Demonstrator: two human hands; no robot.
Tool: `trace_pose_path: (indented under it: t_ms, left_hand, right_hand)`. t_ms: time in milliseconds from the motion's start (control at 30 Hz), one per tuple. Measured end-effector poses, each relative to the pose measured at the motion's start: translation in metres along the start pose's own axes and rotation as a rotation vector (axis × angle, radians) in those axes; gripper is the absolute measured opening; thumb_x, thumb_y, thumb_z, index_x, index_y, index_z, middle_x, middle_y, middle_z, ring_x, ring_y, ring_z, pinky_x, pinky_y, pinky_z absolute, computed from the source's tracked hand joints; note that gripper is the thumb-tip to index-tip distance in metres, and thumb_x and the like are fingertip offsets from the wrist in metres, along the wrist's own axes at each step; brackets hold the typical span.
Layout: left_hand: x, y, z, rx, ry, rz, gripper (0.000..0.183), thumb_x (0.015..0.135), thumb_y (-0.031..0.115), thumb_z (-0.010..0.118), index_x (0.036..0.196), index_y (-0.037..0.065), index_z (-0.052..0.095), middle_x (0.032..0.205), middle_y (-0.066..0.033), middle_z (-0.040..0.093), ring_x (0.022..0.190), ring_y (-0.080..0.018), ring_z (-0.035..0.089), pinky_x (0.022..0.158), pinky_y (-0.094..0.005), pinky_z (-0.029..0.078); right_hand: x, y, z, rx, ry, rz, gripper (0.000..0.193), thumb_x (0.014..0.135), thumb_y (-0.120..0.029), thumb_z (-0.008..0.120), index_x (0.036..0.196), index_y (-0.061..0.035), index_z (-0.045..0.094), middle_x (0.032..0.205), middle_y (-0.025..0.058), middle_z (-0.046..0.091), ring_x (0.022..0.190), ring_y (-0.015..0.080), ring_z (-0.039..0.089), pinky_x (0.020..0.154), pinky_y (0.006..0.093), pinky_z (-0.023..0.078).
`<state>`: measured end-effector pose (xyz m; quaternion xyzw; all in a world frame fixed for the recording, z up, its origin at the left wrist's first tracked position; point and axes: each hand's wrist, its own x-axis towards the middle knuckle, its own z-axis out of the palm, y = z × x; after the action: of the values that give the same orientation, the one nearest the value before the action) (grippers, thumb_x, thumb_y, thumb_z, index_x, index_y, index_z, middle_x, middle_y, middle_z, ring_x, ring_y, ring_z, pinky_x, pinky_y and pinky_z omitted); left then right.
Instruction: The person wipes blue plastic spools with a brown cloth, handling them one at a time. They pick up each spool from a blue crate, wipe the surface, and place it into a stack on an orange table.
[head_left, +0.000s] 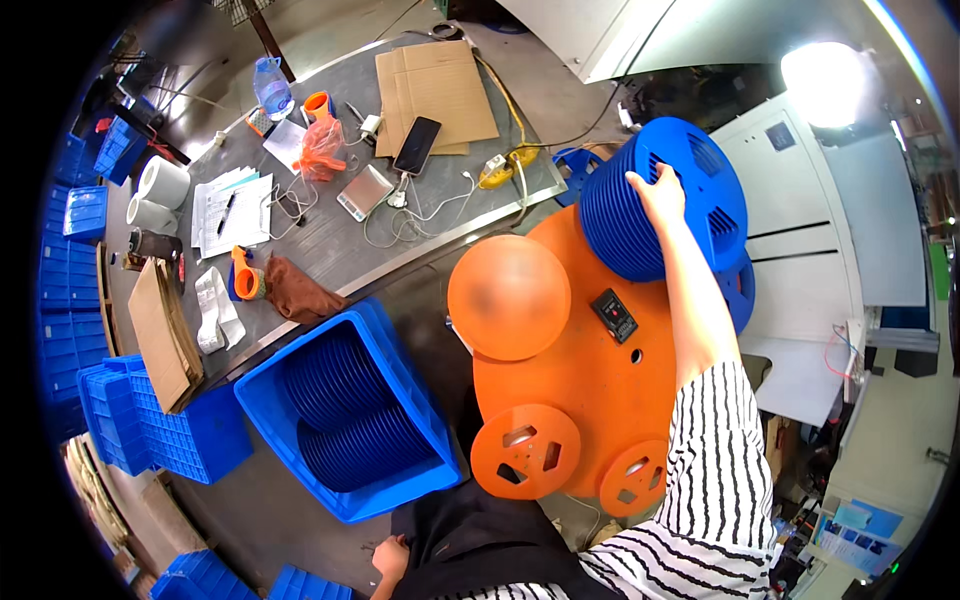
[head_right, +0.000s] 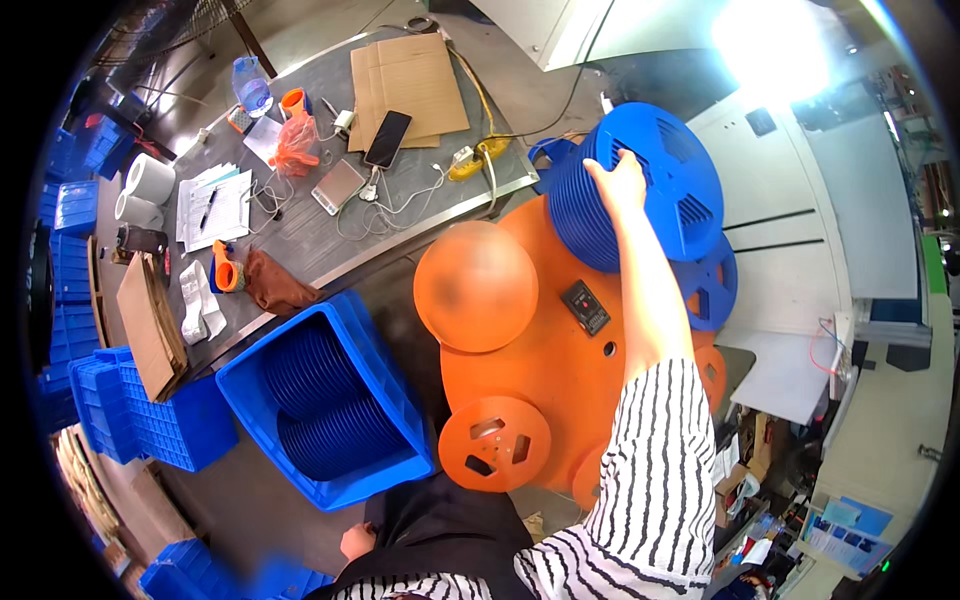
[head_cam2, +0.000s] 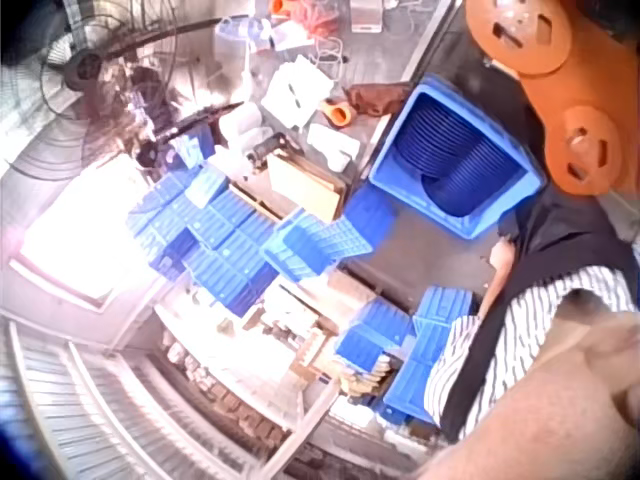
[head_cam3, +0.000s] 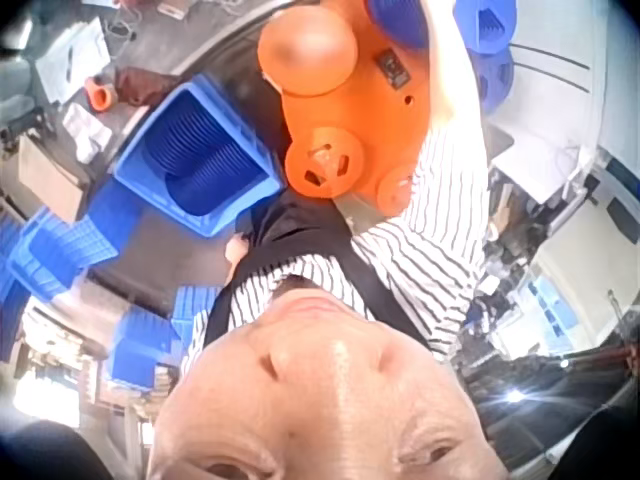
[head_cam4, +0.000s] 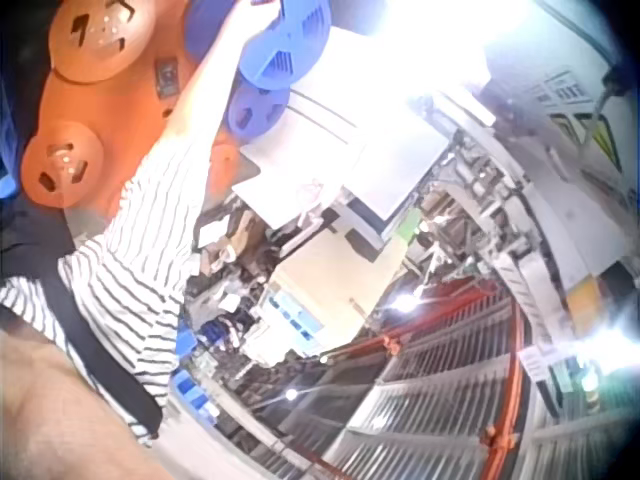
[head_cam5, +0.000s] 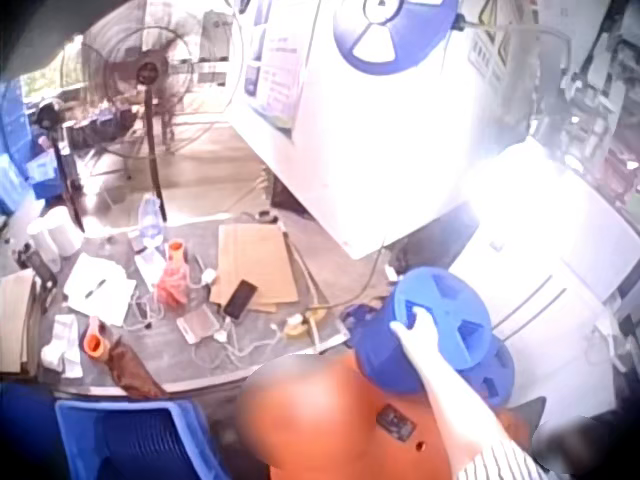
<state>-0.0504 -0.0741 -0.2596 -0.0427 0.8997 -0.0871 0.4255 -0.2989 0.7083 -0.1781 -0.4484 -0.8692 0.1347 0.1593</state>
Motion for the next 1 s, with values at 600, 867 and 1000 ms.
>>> trace_pose_path:
  t_ms: [600,867,1000]
  left_hand:
    - [-0.021,0.018,-0.048,-0.219,-0.020,-0.002,0.029,0.075,0.027,0.062,0.100,0.017,0.073,0.091,-0.0125,0.070,0.089,-0.0316,0.067,0.080,-0.0392,0.052]
    - [0.026,-0.040,-0.013,-0.521,-0.024,0.196,0.033,0.077,0.035,0.071,0.090,0.004,0.068,0.086,-0.0145,0.070,0.084,-0.0278,0.068,0.075,-0.0362,0.051]
    - [0.055,-0.091,0.024,-0.793,-0.153,0.294,0.034,0.082,0.030,0.070,0.096,0.000,0.063,0.086,-0.0090,0.068,0.080,-0.0154,0.061,0.075,-0.0326,0.049]
  right_hand:
    - [-0.072,0.076,0.020,-0.147,-0.709,0.093,0.060,0.063,-0.026,0.074,0.118,-0.0073,0.061,0.115,0.0193,0.064,0.110,0.0334,0.060,0.093,0.0399,0.049]
    - [-0.242,-0.009,-0.124,-0.098,-0.677,0.081,0.051,0.067,-0.027,0.067,0.115,-0.0081,0.060,0.108,0.0189,0.067,0.101,0.0340,0.064,0.090,0.0398,0.049]
    - [-0.326,-0.041,-0.172,0.871,-0.765,0.337,0.024,0.073,-0.018,0.063,0.092,-0.0035,0.061,0.081,0.0121,0.064,0.068,0.0227,0.061,0.063,0.0323,0.050]
